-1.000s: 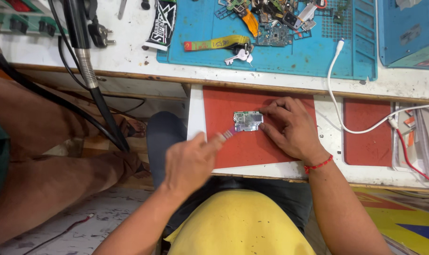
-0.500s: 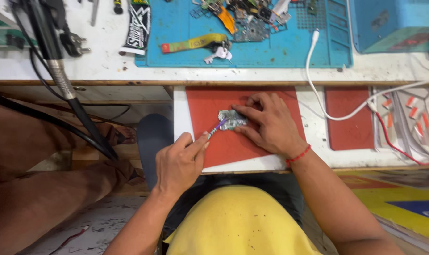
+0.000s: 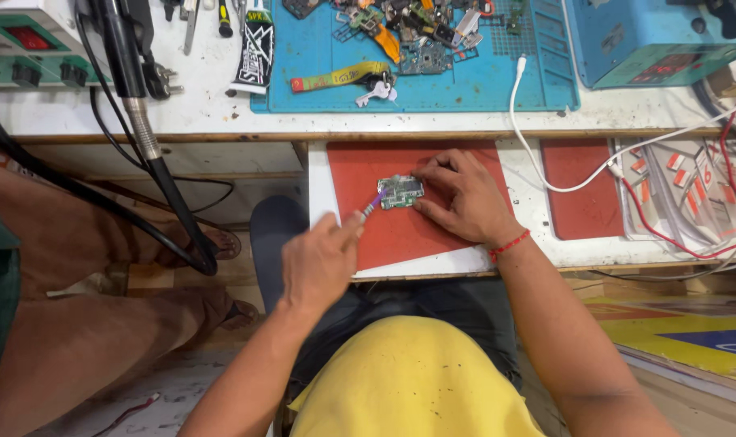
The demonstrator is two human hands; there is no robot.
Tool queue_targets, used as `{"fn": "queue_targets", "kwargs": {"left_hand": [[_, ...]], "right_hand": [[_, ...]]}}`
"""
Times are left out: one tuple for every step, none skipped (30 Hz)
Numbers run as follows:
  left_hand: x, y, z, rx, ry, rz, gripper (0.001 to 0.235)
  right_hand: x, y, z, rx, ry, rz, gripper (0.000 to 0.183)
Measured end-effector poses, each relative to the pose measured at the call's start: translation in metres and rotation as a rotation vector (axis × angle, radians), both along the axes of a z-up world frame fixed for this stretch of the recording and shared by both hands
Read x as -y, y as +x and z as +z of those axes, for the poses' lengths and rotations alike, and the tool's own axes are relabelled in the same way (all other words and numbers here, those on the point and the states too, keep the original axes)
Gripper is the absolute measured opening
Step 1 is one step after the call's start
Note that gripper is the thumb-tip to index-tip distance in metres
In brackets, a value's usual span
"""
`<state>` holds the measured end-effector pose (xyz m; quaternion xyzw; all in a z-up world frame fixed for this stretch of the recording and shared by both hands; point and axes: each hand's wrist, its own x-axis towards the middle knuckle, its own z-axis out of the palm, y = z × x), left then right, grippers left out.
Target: The person cleans a small circuit board by first scrubbing it with a toothbrush and then using a heat gun to dry or treat the surface. The person handles the board with both hands, flipping it over to access different sides.
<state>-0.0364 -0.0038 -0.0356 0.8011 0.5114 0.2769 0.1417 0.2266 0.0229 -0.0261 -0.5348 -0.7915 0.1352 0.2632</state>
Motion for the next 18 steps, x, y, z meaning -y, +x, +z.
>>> {"fn": "queue_targets", "kwargs": {"left_hand": [[0.000, 0.001, 0.000, -0.014, 0.031, -0.028, 0.019], [0.005, 0.000, 0.001, -0.027, 0.053, -0.051, 0.020], [0.008, 0.001, 0.001, -0.041, 0.076, -0.074, 0.022], [0.007, -0.001, 0.002, -0.014, 0.039, -0.036, 0.021], [0.001, -0.004, 0.002, 0.012, 0.002, 0.002, 0.021], [-0.003, -0.004, 0.002, 0.043, -0.034, 0.041, 0.020], [0.000, 0.000, 0.003, 0.062, 0.003, -0.010, 0.021], [0.004, 0.002, 0.005, 0.069, 0.048, -0.063, 0.022], [0.003, 0.002, 0.007, 0.076, 0.093, -0.116, 0.023], [0.002, 0.000, 0.007, 0.077, 0.064, -0.075, 0.022], [-0.002, -0.004, 0.007, 0.077, 0.035, -0.034, 0.021], [-0.006, -0.007, 0.007, 0.074, 0.013, -0.002, 0.019], [-0.006, -0.007, 0.008, 0.044, 0.032, -0.048, 0.020], [-0.004, -0.003, 0.008, 0.023, 0.053, -0.102, 0.020], [-0.004, -0.001, 0.007, 0.002, 0.074, -0.157, 0.021], [-0.004, -0.001, 0.005, -0.002, 0.023, -0.114, 0.020], [-0.008, -0.002, 0.003, -0.007, -0.028, -0.071, 0.018], [-0.014, -0.006, 0.003, -0.020, -0.062, -0.030, 0.017]], "right_hand": [[-0.001, 0.000, 0.000, -0.013, -0.019, -0.013, 0.044], [0.001, 0.000, 0.000, -0.027, -0.047, -0.020, 0.044], [0.002, -0.001, -0.001, -0.040, -0.074, -0.027, 0.044], [0.003, -0.001, -0.001, -0.037, -0.059, -0.017, 0.044], [0.002, -0.002, -0.001, -0.034, -0.044, -0.007, 0.043], [0.001, 0.000, -0.001, -0.028, -0.027, 0.003, 0.042], [0.001, 0.003, 0.001, -0.035, -0.044, 0.017, 0.042], [0.001, 0.003, 0.001, -0.052, -0.053, 0.029, 0.042], [-0.002, 0.003, 0.002, -0.070, -0.061, 0.042, 0.042], [-0.002, 0.002, 0.001, -0.071, -0.080, 0.024, 0.040], [-0.002, 0.002, 0.000, -0.071, -0.099, 0.007, 0.037], [-0.003, 0.001, -0.001, -0.074, -0.111, -0.019, 0.035], [-0.003, -0.002, -0.002, -0.077, -0.109, -0.018, 0.035], [-0.003, -0.001, -0.002, -0.072, -0.105, -0.026, 0.035], [-0.002, -0.001, -0.001, -0.068, -0.101, -0.033, 0.036], [-0.002, 0.000, 0.000, -0.070, -0.112, -0.033, 0.035], [-0.001, 0.000, 0.001, -0.072, -0.122, -0.033, 0.035], [-0.005, -0.002, 0.001, -0.082, -0.116, -0.033, 0.035]]}}
